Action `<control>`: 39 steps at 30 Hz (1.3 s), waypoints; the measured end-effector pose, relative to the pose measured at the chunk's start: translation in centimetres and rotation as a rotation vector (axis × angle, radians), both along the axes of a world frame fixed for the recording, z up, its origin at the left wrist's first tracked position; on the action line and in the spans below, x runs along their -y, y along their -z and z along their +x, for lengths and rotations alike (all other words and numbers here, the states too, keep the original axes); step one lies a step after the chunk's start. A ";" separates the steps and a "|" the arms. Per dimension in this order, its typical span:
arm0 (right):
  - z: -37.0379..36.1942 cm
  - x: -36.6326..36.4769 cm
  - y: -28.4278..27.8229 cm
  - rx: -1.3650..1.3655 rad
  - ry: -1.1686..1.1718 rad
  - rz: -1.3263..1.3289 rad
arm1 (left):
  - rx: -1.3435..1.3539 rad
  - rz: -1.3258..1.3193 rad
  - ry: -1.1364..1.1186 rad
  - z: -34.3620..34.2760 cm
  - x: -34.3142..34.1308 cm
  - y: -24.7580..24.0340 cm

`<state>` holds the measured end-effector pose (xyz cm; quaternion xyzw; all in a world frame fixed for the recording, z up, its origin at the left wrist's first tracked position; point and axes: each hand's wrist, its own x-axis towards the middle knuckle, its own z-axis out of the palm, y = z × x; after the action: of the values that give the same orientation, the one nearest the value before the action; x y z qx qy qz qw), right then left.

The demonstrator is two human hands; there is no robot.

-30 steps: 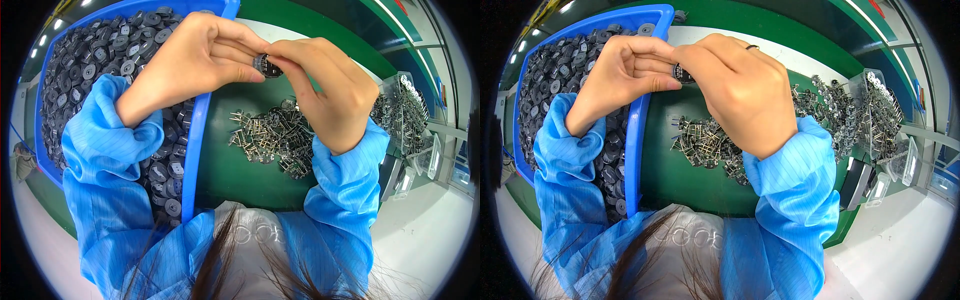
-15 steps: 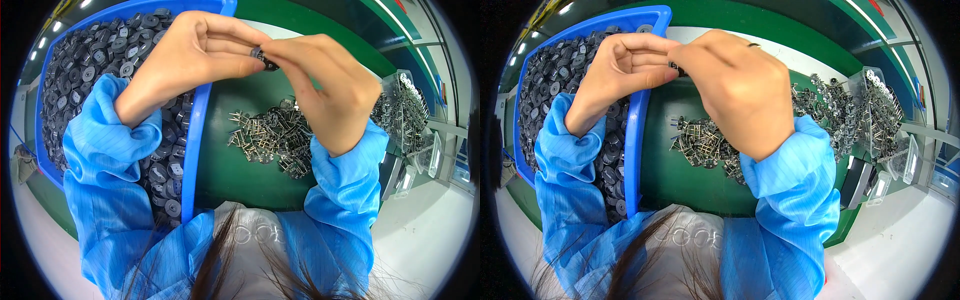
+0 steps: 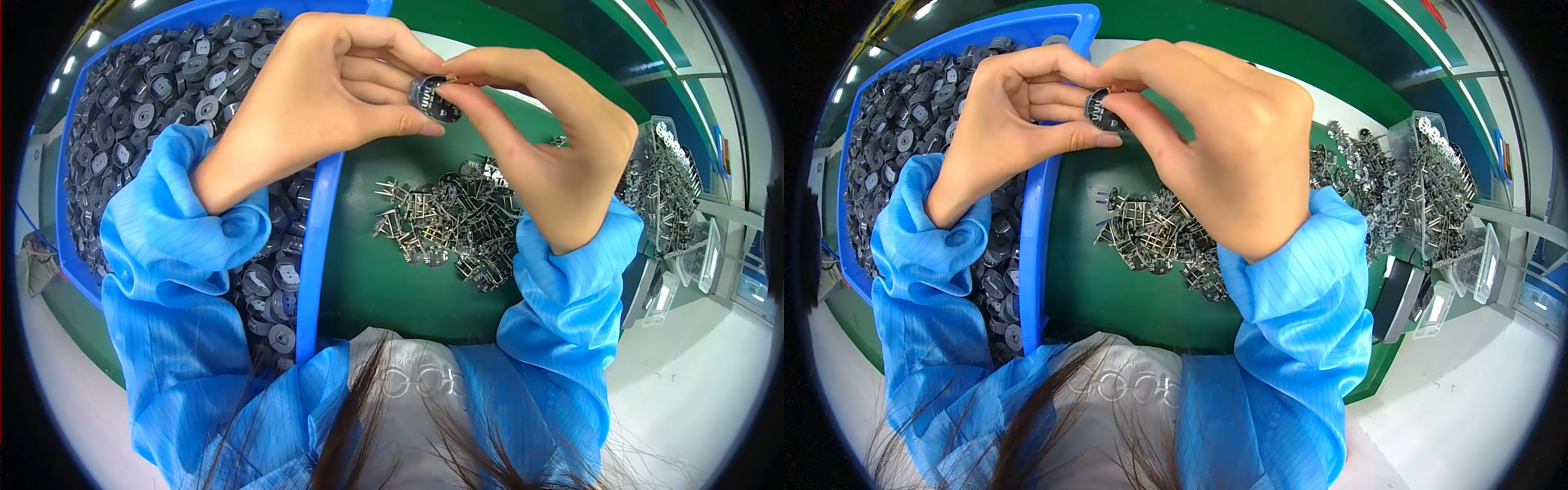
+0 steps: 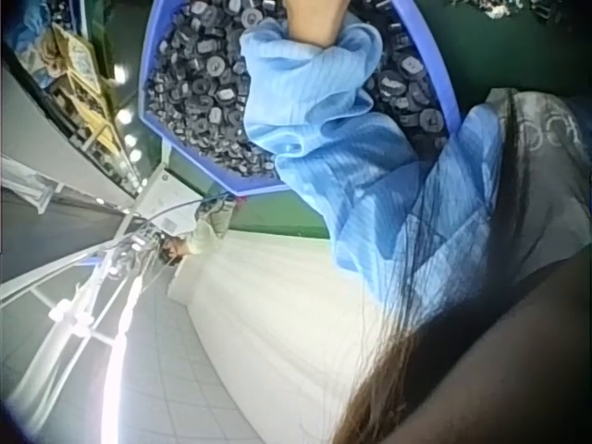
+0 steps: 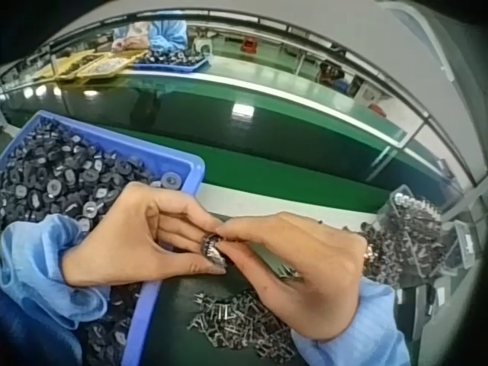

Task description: The person assembles small metal pins into plastic housings by hand at a factory workbench.

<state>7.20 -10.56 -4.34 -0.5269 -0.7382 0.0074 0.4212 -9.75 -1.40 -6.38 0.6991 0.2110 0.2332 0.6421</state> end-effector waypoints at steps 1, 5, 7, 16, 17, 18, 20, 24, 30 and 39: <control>-0.1 0.0 0.1 0.017 0.018 0.016 | 0.004 0.000 0.005 0.0 0.0 0.0; -0.4 0.1 0.4 0.064 0.023 0.094 | -0.021 0.005 0.002 -0.1 0.1 0.0; -0.7 0.4 0.5 0.185 0.071 0.061 | -0.047 0.001 0.000 -0.2 0.0 0.4; -1.0 -0.3 0.8 0.084 -0.002 0.096 | -0.047 -0.177 -0.018 -0.6 -0.5 -0.4; -1.0 -0.3 0.9 0.084 0.001 0.096 | -0.056 -0.146 -0.061 -0.5 -0.6 -0.6; -1.0 -0.4 1.0 -0.188 -0.026 -0.069 | -0.071 -0.068 -0.044 -0.7 -0.9 -0.3; -0.7 -0.1 0.7 -0.510 -0.110 -0.416 | -0.069 -0.049 -0.058 -0.7 -0.5 -0.4; -0.8 0.0 1.6 -0.569 -0.135 -0.413 | -0.039 0.048 -0.048 -0.8 -0.2 -0.1; -0.6 -0.3 2.1 -0.423 -0.054 -0.241 | -0.088 -0.110 0.034 -0.8 -1.2 -2.9; 6.4 -4.0 2.3 -0.094 0.284 -0.225 | -0.393 0.981 -0.105 -3.0 -4.1 -2.5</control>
<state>13.61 -6.61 -6.61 -0.6686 -0.6304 0.0549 0.3905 -12.74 2.73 -3.83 0.9363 0.2281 0.2010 0.1756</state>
